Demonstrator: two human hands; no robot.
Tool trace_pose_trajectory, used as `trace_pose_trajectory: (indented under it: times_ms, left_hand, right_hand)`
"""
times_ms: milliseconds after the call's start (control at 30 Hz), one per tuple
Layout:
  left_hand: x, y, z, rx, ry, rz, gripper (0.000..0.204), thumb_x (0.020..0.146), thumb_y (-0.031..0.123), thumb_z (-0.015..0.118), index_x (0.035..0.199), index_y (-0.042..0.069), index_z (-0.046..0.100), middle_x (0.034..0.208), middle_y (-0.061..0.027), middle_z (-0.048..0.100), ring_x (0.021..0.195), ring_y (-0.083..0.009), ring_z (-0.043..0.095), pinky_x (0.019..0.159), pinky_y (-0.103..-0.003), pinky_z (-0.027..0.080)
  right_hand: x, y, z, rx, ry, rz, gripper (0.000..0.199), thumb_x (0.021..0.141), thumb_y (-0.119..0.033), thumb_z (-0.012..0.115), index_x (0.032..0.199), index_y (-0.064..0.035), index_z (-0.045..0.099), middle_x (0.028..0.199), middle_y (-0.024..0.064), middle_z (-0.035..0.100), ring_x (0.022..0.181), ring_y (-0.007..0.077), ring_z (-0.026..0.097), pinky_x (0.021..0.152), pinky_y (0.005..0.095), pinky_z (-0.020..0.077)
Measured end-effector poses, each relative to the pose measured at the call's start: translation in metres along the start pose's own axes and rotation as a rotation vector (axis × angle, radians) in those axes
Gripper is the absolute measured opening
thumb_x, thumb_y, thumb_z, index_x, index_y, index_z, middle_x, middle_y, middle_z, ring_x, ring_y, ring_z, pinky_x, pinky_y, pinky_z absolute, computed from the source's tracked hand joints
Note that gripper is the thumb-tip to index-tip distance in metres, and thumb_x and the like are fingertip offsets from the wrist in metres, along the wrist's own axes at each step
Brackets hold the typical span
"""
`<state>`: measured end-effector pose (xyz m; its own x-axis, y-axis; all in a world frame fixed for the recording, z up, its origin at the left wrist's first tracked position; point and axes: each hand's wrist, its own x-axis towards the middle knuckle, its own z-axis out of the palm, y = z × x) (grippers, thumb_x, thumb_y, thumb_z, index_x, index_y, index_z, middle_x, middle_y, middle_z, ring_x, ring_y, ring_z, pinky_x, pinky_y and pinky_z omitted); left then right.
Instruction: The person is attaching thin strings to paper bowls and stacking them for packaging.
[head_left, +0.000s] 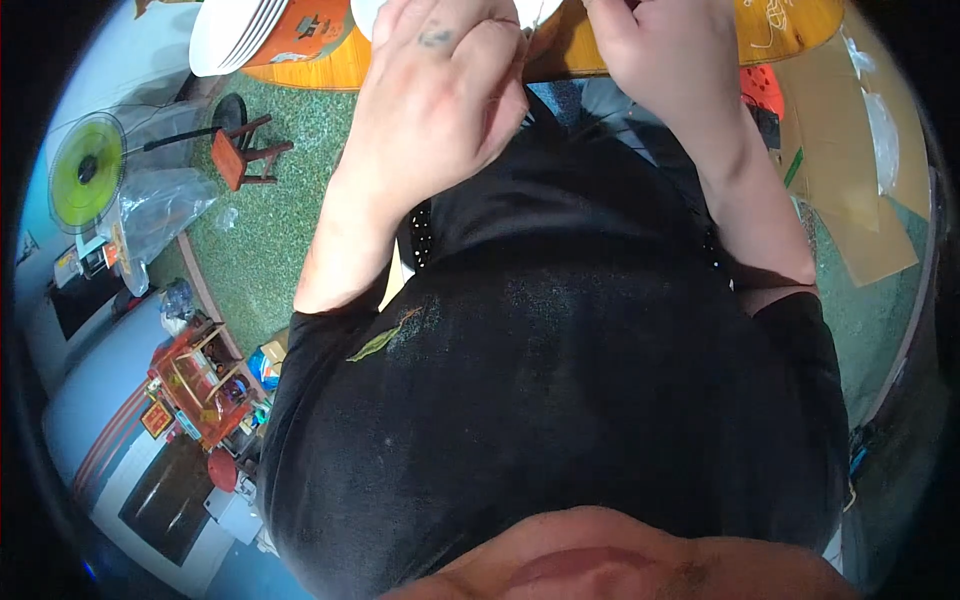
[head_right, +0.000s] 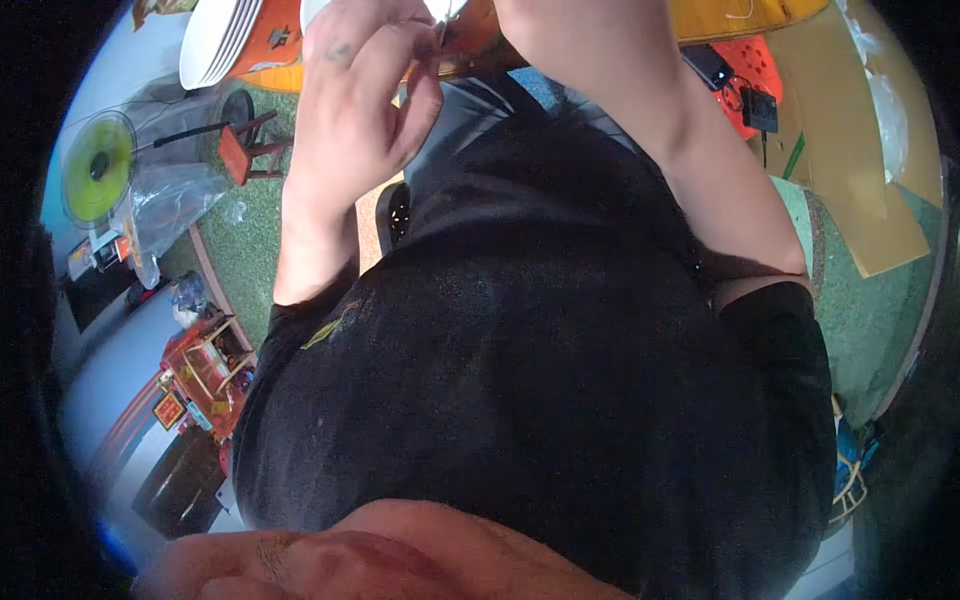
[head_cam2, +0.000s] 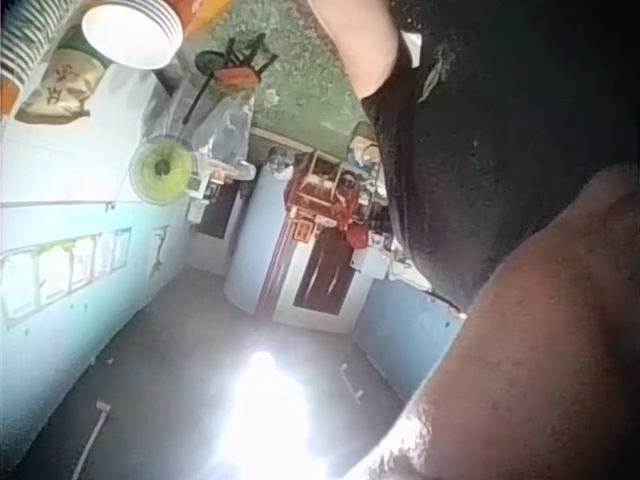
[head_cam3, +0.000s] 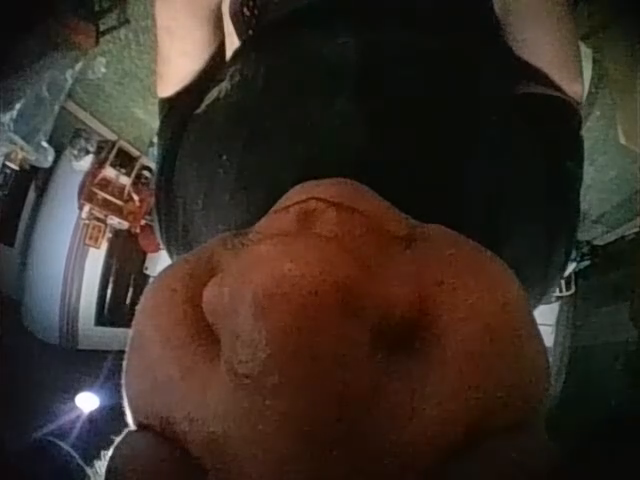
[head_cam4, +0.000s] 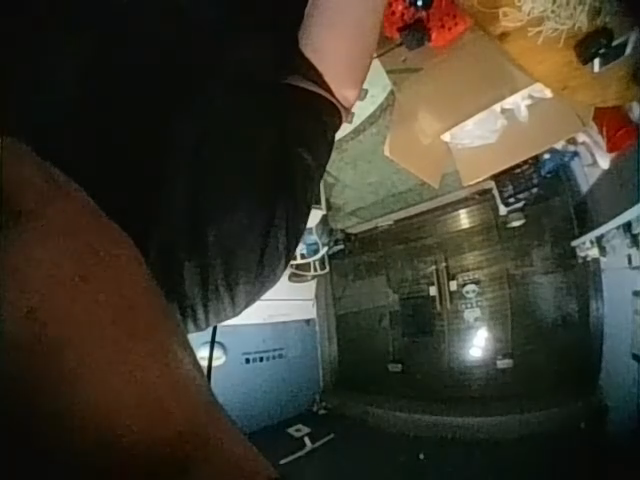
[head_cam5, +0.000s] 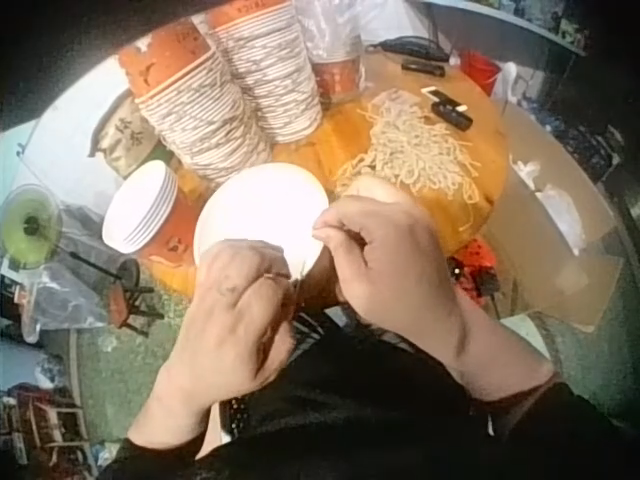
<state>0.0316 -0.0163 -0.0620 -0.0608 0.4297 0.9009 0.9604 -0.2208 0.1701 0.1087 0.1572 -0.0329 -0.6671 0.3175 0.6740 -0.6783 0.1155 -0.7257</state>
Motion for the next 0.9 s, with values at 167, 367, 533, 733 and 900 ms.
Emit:
trace_pose_trajectory:
  times_ms: [167, 367, 533, 733, 900]
  left_hand:
    - [0.001, 0.002, -0.012, -0.065, -0.058, -0.049, 0.025, 0.073, 0.001, 0.070, 0.096, -0.001, 0.058, 0.105, -0.0182, 0.058, 0.101, -0.0390, 0.057, 0.092, -0.046, 0.045]
    - [0.065, 0.047, -0.045, 0.037, -0.425, -0.851, 0.025, 0.083, 0.010, 0.076, 0.100, -0.001, 0.060, 0.095, -0.0127, 0.063, 0.091, -0.0226, 0.063, 0.084, -0.035, 0.050]
    - [0.087, 0.042, -0.027, -0.085, -0.372, -1.212, 0.020, 0.092, -0.004, 0.070, 0.111, -0.004, 0.064, 0.088, -0.0037, 0.068, 0.081, -0.0104, 0.063, 0.075, -0.025, 0.051]
    - [0.082, 0.034, -0.021, -0.185, -0.263, -1.317, 0.022, 0.092, -0.009, 0.069, 0.113, -0.006, 0.064, 0.087, -0.0010, 0.068, 0.078, -0.0069, 0.062, 0.071, -0.022, 0.051]
    - [0.073, 0.026, -0.023, -0.220, -0.225, -1.282, 0.022, 0.092, -0.011, 0.066, 0.114, -0.006, 0.064, 0.091, -0.0002, 0.068, 0.081, -0.0061, 0.062, 0.073, -0.021, 0.051]
  right_hand:
    - [0.004, -0.011, 0.003, -0.658, -0.151, -0.078, 0.004, 0.087, -0.001, 0.069, 0.084, 0.0016, 0.071, 0.078, 0.0153, 0.067, 0.075, 0.0299, 0.064, 0.068, 0.0364, 0.0496]
    - [0.001, -0.007, 0.002, -0.485, -0.203, -0.117, 0.005, 0.083, 0.004, 0.072, 0.088, 0.0013, 0.072, 0.082, 0.0138, 0.067, 0.072, 0.0274, 0.065, 0.065, 0.0347, 0.0505]
    - [0.000, 0.011, 0.011, -0.170, -0.079, -0.145, 0.009, 0.084, 0.006, 0.072, 0.092, 0.0024, 0.072, 0.083, 0.0143, 0.067, 0.072, 0.0271, 0.065, 0.065, 0.0344, 0.0506]
    - [-0.019, -0.010, -0.005, -0.480, -0.013, -0.088, 0.023, 0.081, 0.009, 0.074, 0.102, 0.0026, 0.067, 0.094, 0.0134, 0.063, 0.074, 0.0272, 0.062, 0.066, 0.0340, 0.0495]
    - [-0.044, -0.005, -0.012, -0.508, -0.139, -0.233, 0.026, 0.075, 0.006, 0.080, 0.097, -0.0049, 0.071, 0.090, 0.0088, 0.062, 0.077, 0.0250, 0.063, 0.067, 0.0339, 0.0507]
